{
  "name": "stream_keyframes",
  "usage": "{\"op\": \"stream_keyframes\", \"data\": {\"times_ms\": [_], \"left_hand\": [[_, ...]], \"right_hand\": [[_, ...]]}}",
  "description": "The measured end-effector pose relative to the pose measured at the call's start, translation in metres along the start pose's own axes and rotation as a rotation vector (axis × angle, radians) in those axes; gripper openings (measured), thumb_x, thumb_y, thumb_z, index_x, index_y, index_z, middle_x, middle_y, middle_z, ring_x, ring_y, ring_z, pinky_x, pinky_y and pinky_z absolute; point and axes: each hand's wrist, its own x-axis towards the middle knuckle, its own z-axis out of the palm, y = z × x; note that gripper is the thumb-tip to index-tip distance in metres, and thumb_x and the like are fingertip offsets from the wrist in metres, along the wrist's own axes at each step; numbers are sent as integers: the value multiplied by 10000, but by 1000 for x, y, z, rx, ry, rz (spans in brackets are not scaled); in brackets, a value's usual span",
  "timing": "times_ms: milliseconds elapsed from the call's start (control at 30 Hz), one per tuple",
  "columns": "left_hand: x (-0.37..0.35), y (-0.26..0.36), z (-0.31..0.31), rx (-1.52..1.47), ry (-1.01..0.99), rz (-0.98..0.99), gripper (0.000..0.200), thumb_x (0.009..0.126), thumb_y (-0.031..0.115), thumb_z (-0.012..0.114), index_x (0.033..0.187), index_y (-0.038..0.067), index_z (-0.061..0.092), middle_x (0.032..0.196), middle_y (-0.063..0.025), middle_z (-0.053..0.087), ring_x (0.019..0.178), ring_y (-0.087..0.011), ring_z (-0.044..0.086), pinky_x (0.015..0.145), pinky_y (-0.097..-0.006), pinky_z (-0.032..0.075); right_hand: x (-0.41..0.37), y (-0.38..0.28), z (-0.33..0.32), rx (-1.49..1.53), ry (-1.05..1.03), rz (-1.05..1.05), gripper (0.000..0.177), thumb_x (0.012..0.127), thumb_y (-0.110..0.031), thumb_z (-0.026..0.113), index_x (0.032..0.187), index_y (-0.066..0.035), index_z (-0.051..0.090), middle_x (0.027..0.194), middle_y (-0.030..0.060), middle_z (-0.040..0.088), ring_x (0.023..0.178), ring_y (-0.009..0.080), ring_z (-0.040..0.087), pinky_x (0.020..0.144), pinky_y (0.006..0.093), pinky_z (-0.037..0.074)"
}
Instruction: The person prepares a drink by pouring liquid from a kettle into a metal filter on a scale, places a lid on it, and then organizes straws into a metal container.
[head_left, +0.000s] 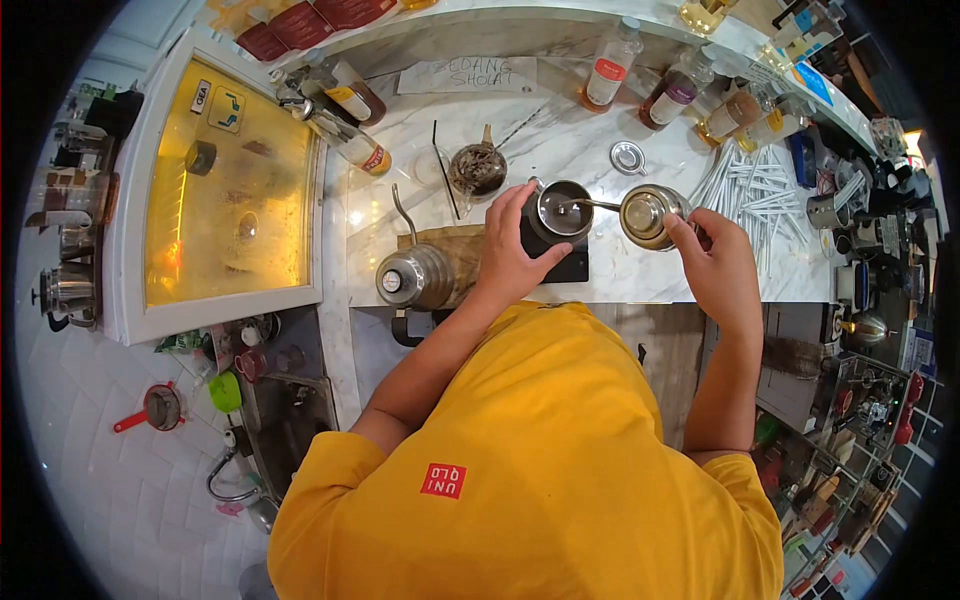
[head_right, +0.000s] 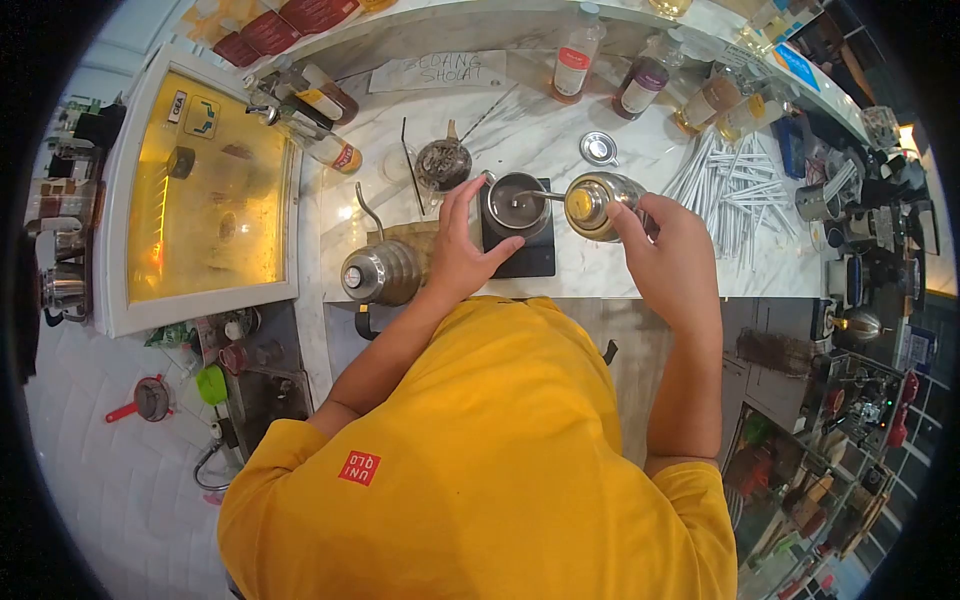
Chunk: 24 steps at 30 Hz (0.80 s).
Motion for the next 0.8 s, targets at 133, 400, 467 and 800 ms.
{"op": "stream_keyframes", "data": {"times_ms": [133, 400, 467, 800], "left_hand": [[-2, -1, 4, -2, 18, -12, 1009, 752, 259, 940, 1578, 88, 386, 1508, -164, 485, 1400, -343, 484, 1157, -459, 420], [-4, 1, 7, -5, 6, -49, 1039, 751, 280, 945, 1592, 89, 365, 1522, -170, 469, 1414, -340, 475, 1158, -462, 418], [-3, 3, 6, 7, 9, -25, 1020, 753, 285, 945, 1583, 88, 385, 1522, -174, 467, 1417, -348, 472, 1167, -461, 411], [-4, 4, 5, -4, 7, -32, 960, 764, 281, 936, 1559, 83, 435, 1524, -187, 461, 1432, -367, 446, 1193, -462, 381]], "right_hand": [[-2, 5, -3, 6, 5, 24, 366, 992, -298, 719, 919, 61, 712, 636, 135, 586, 563, 200, 481, 567, 373, 401], [-8, 8, -3, -49, -25, -38, 365, 981, -287, 719, 883, 64, 690, 664, 178, 588, 570, 266, 517, 584, 405, 420], [-7, 5, -2, -44, -36, -38, 366, 979, -282, 718, 874, 67, 682, 674, 187, 588, 575, 280, 518, 585, 408, 421], [2, -1, -3, -14, -21, -31, 376, 989, -293, 711, 890, 69, 686, 657, 174, 583, 571, 274, 501, 590, 402, 422]]}}
